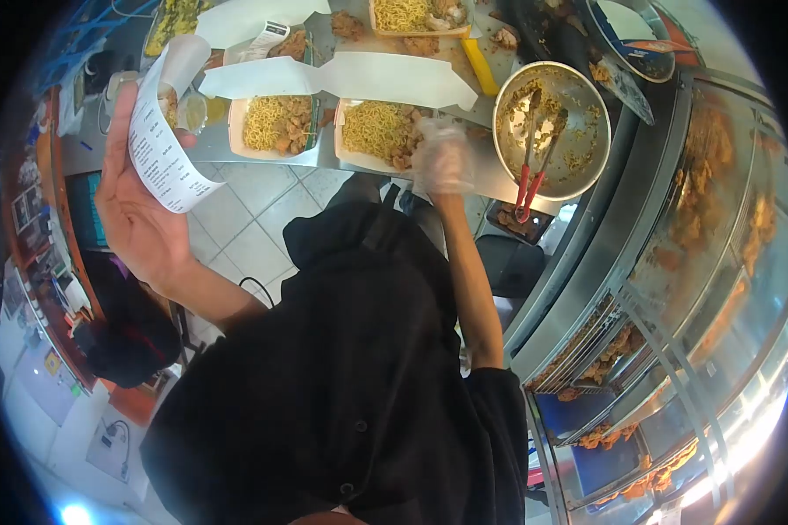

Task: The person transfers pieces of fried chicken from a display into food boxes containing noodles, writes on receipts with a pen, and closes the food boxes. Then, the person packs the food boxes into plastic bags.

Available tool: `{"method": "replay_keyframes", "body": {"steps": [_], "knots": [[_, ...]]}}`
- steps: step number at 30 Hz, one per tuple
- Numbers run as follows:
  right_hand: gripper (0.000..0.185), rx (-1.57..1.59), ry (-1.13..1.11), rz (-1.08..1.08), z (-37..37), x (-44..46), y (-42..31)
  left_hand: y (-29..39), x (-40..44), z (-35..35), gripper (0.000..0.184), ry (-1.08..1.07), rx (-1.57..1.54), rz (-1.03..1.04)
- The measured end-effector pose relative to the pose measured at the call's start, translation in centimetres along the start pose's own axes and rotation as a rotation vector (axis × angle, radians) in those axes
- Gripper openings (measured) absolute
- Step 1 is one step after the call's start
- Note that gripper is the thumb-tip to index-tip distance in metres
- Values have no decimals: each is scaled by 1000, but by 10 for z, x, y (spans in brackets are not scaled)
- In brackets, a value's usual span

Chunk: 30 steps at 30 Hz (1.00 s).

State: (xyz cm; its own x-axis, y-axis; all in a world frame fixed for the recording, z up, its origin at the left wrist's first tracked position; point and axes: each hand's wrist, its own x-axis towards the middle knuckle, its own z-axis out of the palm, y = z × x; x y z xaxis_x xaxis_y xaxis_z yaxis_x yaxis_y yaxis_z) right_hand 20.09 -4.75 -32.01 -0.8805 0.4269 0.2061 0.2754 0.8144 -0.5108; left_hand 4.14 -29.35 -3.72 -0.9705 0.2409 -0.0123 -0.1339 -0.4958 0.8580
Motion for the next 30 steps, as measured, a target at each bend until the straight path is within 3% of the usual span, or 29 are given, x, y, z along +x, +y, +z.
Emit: {"method": "replay_keyframes", "body": {"steps": [1,4,5,7,10,12,14,16,18,19,20,23,24,26,30], "knots": [[25,-16,91,-38,-14,5,-12,1,-1,0,59,13,33,11],[26,180,181,205,-58,6,-31,-1,0,-1,60,31,90,28],[24,280,193,397,-66,1,-37,-2,0,-6,60,-30,96,16],[21,364,313,387,-75,7,-32,-5,4,-19,61,-168,86,-7],[16,463,534,451,-110,21,-23,-2,2,-5,62,-25,124,-48],[16,467,767,508,-157,24,-10,5,1,19,60,-68,1361,117],[16,527,1179,309,-225,21,-6,-1,6,18,56,-47,1016,48],[16,186,1532,257,-298,-14,8,-13,14,14,54,10,684,-32],[10,-206,1837,322,-373,-83,20,-25,26,13,56,-187,857,57],[12,-833,1845,382,-411,-117,21,-30,31,12,56,-284,912,106],[14,-1431,1736,472,-446,-151,21,-36,33,32,56,-370,927,144],[22,-1177,1440,730,-509,-255,41,-57,31,86,55,-243,529,-166],[25,-1057,1340,790,-529,-292,58,-61,31,98,55,-287,524,-183],[22,-919,754,950,-578,-396,123,-53,23,104,56,-348,513,-219],[18,-673,156,1316,-590,-364,135,-60,14,125,58,-478,566,-104]]}}
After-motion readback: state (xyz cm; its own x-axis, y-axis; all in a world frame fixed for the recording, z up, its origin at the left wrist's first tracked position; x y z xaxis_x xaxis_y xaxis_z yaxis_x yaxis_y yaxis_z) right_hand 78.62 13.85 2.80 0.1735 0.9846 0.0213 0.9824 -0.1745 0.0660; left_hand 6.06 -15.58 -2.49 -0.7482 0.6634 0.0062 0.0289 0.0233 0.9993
